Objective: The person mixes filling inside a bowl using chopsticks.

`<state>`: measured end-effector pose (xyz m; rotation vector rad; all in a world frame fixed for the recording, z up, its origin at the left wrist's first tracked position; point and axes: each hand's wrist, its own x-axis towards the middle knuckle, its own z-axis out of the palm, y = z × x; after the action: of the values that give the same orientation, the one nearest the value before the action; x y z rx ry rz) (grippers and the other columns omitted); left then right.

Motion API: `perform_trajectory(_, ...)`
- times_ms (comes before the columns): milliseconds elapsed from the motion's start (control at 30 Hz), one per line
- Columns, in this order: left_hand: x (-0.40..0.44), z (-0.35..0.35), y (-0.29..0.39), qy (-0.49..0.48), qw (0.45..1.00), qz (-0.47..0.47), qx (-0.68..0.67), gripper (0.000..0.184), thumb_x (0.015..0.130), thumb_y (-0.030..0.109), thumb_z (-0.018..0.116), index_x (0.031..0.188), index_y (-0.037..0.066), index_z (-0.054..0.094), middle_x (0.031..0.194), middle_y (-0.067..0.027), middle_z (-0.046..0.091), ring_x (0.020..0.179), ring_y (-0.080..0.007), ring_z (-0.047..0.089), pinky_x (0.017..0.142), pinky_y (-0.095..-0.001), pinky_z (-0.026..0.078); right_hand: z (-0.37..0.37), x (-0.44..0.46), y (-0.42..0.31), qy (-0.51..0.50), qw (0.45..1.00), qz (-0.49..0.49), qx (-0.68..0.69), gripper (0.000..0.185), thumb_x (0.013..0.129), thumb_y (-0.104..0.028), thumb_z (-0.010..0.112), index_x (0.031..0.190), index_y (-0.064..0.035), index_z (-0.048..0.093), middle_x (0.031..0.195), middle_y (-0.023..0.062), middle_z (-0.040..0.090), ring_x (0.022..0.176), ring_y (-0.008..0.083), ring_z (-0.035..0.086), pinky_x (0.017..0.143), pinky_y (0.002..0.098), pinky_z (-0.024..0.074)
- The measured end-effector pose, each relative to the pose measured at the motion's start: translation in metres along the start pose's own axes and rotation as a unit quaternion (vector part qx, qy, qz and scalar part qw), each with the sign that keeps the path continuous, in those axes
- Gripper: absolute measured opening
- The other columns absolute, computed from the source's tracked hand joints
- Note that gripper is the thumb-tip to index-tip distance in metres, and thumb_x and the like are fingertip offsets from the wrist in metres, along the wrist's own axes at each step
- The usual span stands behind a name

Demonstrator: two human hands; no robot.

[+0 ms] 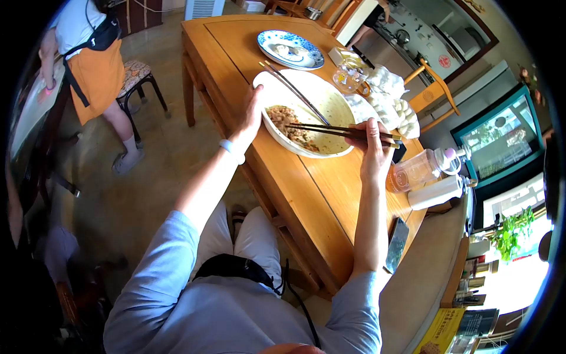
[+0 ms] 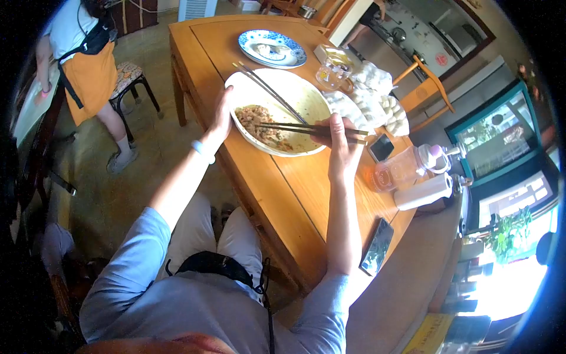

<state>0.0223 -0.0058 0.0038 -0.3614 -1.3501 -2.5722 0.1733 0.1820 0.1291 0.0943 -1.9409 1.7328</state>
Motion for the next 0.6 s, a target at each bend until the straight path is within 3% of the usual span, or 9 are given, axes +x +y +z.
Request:
perform_trajectory(100, 0.009, -0.01, -0.02, -0.004, 1.0, -0.02, -0.01, 0.052, 0.09, 0.035, 0.042, 0.125, -0.004, 0.038, 0.123, -0.015, 0.045, 0.115, -0.022, 0.041, 0.099, -0.0326, 0.028, 0.003, -0.002, 0.008, 0.008, 0.999, -0.012, 0.035, 0.032, 0.09, -0.027, 0.052, 0.082, 0.0038, 0.057, 0.081, 0.0167, 0.062, 0.07, 0.022, 0.064, 0.063, 0.0323, 0.0561)
perform_trajectory(267, 0.005, -0.008, -0.012, -0.004, 1.0, -0.017, -0.001, 0.05, 0.09, 0.035, 0.042, 0.122, -0.004, 0.04, 0.122, -0.0154, 0.046, 0.114, -0.0218, 0.042, 0.098, -0.0323, 0.029, 0.023, -0.017, 0.019, -0.105, 0.994, 0.012, -0.006, 0.028, 0.091, -0.022, 0.051, 0.088, 0.0045, 0.06, 0.09, 0.0119, 0.061, 0.084, 0.0188, 0.06, 0.078, 0.0314, 0.0521)
perform_trajectory(467, 0.013, -0.012, -0.026, -0.008, 1.0, -0.021, -0.003, 0.054, 0.09, 0.038, 0.042, 0.124, -0.004, 0.039, 0.122, -0.0162, 0.046, 0.114, -0.0233, 0.042, 0.098, -0.033, 0.029, -0.001, -0.019, -0.003, -0.097, 0.993, 0.063, -0.026, 0.027, 0.089, -0.023, 0.055, 0.084, 0.0034, 0.062, 0.08, 0.0072, 0.063, 0.075, 0.0141, 0.061, 0.072, 0.0267, 0.0523)
perform_trajectory(600, 0.005, -0.007, -0.013, -0.022, 0.999, -0.013, -0.025, 0.052, 0.09, 0.037, 0.042, 0.122, -0.004, 0.041, 0.121, -0.0159, 0.047, 0.112, -0.0218, 0.043, 0.096, -0.032, 0.031, -0.028, -0.027, -0.03, -0.026, 0.994, 0.074, -0.08, 0.027, 0.09, -0.02, 0.052, 0.092, 0.0059, 0.059, 0.087, 0.0158, 0.063, 0.079, 0.0214, 0.063, 0.072, 0.0313, 0.0536)
